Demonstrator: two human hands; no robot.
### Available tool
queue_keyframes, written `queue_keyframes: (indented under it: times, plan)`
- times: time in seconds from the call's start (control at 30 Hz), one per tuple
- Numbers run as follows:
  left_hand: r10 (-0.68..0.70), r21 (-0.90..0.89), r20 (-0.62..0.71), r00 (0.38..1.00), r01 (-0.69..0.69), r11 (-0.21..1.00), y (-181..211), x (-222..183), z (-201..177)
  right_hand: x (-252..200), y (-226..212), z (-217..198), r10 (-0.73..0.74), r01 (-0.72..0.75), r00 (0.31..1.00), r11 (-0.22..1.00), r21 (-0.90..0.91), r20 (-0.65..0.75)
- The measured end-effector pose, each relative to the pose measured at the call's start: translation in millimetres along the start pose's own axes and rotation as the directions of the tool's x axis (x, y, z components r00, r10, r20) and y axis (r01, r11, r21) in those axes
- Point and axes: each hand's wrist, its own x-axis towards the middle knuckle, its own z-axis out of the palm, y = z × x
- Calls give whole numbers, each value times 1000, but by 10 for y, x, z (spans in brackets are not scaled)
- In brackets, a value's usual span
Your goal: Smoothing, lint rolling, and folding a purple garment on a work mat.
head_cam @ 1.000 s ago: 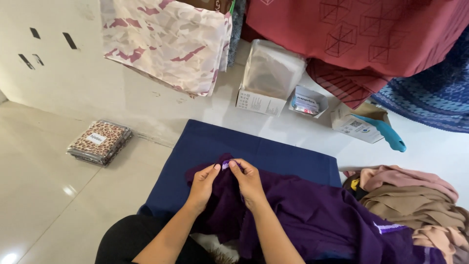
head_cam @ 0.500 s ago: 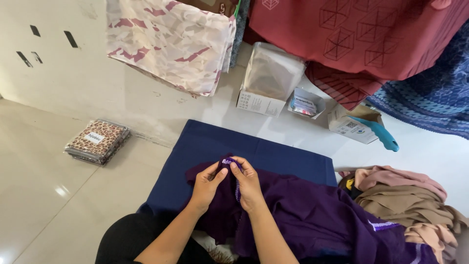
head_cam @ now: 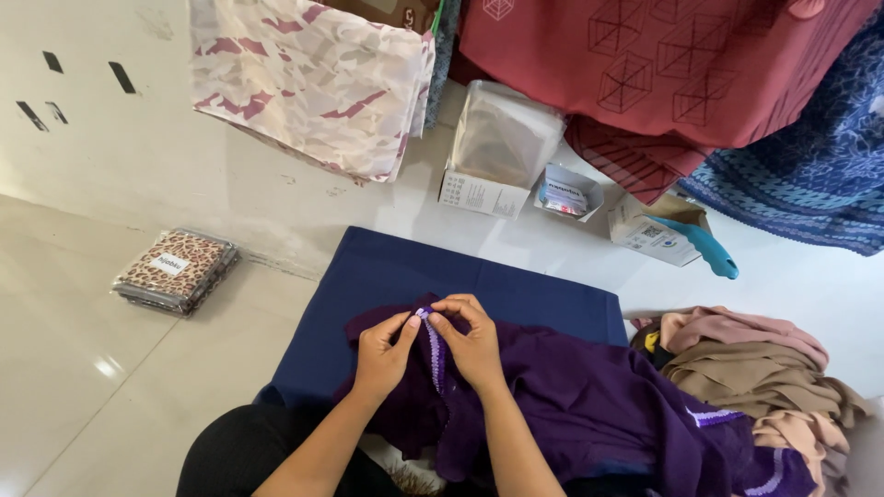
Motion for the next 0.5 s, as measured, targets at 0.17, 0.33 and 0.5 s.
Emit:
queue_keyframes:
  times: [0.17, 0.33, 0.5]
  plan:
    - [89, 15, 55, 995, -90, 996, 202, -26, -5, 3, -136, -78, -71, 73, 997, 995, -68, 33]
    - [150, 24, 113, 982, -153, 988, 258, -48, -2, -20, -260, -137, -161, 172, 984, 968, -185, 74]
    - [163, 69, 124, 979, -173, 983, 143, -46, 15, -37, -207, -152, -186, 197, 979, 970, -142, 88]
